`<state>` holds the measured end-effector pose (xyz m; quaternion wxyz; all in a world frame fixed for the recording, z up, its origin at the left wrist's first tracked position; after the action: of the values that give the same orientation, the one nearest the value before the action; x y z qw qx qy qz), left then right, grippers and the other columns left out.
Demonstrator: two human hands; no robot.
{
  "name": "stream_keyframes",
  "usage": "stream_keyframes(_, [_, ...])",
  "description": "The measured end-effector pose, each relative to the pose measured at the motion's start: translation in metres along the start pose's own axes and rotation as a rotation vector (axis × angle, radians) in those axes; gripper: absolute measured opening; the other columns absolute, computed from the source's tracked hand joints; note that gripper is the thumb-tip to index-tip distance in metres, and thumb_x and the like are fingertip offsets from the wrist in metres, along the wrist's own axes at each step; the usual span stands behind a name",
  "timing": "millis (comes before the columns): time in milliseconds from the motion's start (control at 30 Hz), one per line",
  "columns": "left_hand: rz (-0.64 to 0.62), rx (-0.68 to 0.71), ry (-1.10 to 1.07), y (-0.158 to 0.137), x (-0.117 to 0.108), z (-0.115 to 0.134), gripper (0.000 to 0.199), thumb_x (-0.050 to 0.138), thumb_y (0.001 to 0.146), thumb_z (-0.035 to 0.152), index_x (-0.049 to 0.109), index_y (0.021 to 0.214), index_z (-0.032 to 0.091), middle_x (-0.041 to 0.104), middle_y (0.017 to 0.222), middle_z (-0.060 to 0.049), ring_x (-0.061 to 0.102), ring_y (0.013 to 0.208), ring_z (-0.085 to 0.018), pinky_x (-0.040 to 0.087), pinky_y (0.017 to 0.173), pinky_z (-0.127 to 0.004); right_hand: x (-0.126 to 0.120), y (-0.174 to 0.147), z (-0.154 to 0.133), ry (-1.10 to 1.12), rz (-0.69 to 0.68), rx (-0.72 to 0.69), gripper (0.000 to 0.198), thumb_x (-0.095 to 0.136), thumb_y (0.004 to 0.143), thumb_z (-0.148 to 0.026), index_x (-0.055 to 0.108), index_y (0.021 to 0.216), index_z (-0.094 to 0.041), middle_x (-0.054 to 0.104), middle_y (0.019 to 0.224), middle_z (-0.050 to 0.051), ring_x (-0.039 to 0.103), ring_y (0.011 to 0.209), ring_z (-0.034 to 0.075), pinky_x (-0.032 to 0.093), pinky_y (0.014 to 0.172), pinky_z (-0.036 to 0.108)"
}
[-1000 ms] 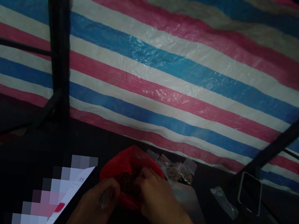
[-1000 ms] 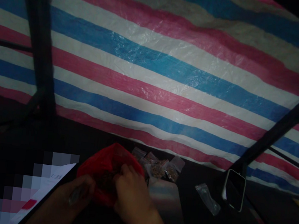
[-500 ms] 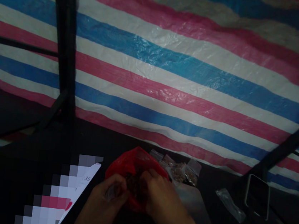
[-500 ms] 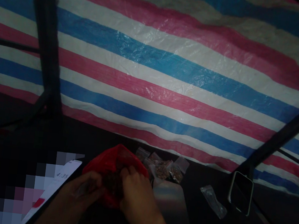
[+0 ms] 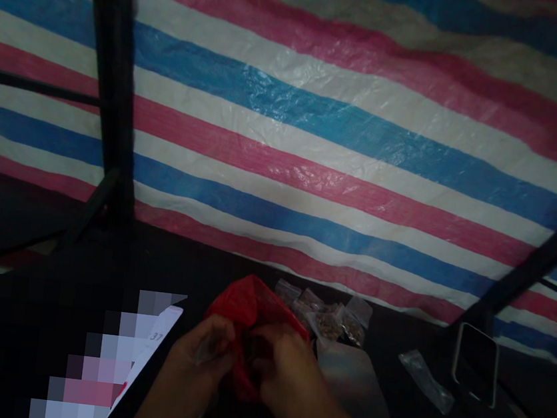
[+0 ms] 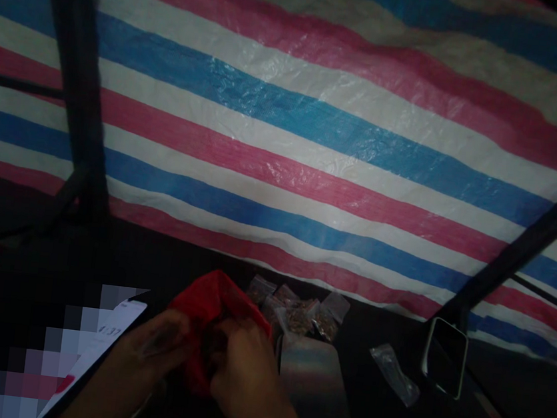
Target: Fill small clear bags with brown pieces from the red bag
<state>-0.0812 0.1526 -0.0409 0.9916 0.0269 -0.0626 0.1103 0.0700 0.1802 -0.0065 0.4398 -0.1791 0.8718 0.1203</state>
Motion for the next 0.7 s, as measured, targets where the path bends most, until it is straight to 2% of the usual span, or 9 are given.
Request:
stream_keyframes(33, [-0.001, 0.049, 0.078, 0.000, -0.002, 0.003, 0.011, 0.072, 0.071, 0.030, 0.066, 0.078, 0.024, 0.065, 0.073, 0.003, 0.065, 0.071, -0.019, 0.054, 0.066, -0.029, 0.000, 0.001, 0.003, 0.076, 0.004, -0.003, 0.045, 0.062, 0.076, -0.001, 0.080, 0.110, -0.024, 0.082, 0.116, 0.004, 0.074, 0.113, 0.022, 0.051, 0.098, 0.029])
stream_keyframes(100, [0.009, 0.120, 0.209, 0.001, -0.007, 0.003, 0.026, 0.070, 0.079, 0.037, 0.070, 0.102, 0.025, 0.072, 0.087, -0.001, 0.072, 0.085, -0.024, 0.059, 0.076, -0.034, -0.002, 0.001, 0.009, 0.222, 0.015, 0.008, 0.047, 0.062, 0.077, 0.000, 0.079, 0.114, -0.023, 0.081, 0.117, 0.004, 0.074, 0.114, 0.022, 0.051, 0.100, 0.030])
stream_keyframes(167, [0.018, 0.140, 0.285, 0.002, -0.010, -0.009, 0.045, 0.070, 0.083, 0.038, 0.064, 0.126, 0.027, 0.075, 0.103, -0.005, 0.074, 0.102, -0.028, 0.060, 0.086, -0.039, -0.006, -0.001, 0.011, 0.355, 0.018, 0.029, 0.045, 0.063, 0.079, -0.001, 0.079, 0.115, -0.021, 0.081, 0.116, 0.004, 0.074, 0.112, 0.022, 0.053, 0.099, 0.031])
stream_keyframes(267, [0.016, 0.154, 0.323, -0.002, -0.009, -0.032, 0.068, 0.074, 0.082, 0.037, 0.052, 0.145, 0.028, 0.071, 0.122, -0.010, 0.072, 0.115, -0.032, 0.061, 0.091, -0.045, -0.010, -0.007, 0.001, 0.515, -0.045, 0.005, 0.040, 0.064, 0.082, -0.004, 0.079, 0.116, -0.021, 0.081, 0.113, 0.003, 0.074, 0.106, 0.022, 0.055, 0.094, 0.031])
stream_keyframes(367, [0.045, 0.196, 0.334, -0.012, -0.009, -0.041, 0.071, 0.070, 0.086, 0.039, 0.046, 0.152, 0.029, 0.069, 0.126, -0.012, 0.072, 0.116, -0.032, 0.060, 0.094, -0.047, -0.016, -0.017, -0.014, 0.530, -0.054, -0.025, 0.042, 0.067, 0.084, -0.006, 0.079, 0.120, -0.026, 0.080, 0.119, 0.001, 0.072, 0.112, 0.020, 0.052, 0.101, 0.031])
stream_keyframes(500, [-0.031, 0.255, 0.323, -0.017, -0.006, -0.046, 0.071, 0.067, 0.086, 0.036, 0.045, 0.153, 0.026, 0.069, 0.124, -0.013, 0.071, 0.114, -0.031, 0.059, 0.098, -0.047, -0.018, -0.026, -0.028, 0.349, -0.069, -0.055, 0.047, 0.072, 0.082, -0.007, 0.080, 0.119, -0.036, 0.076, 0.122, -0.003, 0.069, 0.118, 0.019, 0.048, 0.107, 0.030])
stream_keyframes(600, [-0.019, 0.310, 0.301, -0.014, -0.007, -0.050, 0.075, 0.068, 0.079, 0.036, 0.047, 0.151, 0.024, 0.069, 0.111, -0.011, 0.073, 0.104, -0.030, 0.060, 0.094, -0.047, -0.014, -0.029, -0.040, 0.246, -0.138, -0.083, 0.044, 0.069, 0.084, -0.007, 0.080, 0.116, -0.035, 0.074, 0.121, -0.002, 0.070, 0.114, 0.018, 0.050, 0.101, 0.027])
stream_keyframes(700, [-0.018, 0.264, 0.370, -0.012, -0.004, -0.058, 0.076, 0.068, 0.082, 0.035, 0.047, 0.155, 0.030, 0.070, 0.119, -0.011, 0.072, 0.110, -0.031, 0.061, 0.094, -0.046, -0.011, -0.029, -0.049, 0.190, -0.163, -0.079, 0.045, 0.068, 0.085, -0.009, 0.077, 0.121, -0.033, 0.072, 0.130, 0.000, 0.068, 0.120, 0.019, 0.050, 0.103, 0.027])
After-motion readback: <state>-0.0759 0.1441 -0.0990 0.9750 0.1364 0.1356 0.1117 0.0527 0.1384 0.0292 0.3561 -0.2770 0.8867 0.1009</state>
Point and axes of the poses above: each hand's wrist, its own y-axis towards the middle knuckle, its own x-axis out of the palm, z = x × y, the point moved 8 cm from there along y, towards the middle knuckle
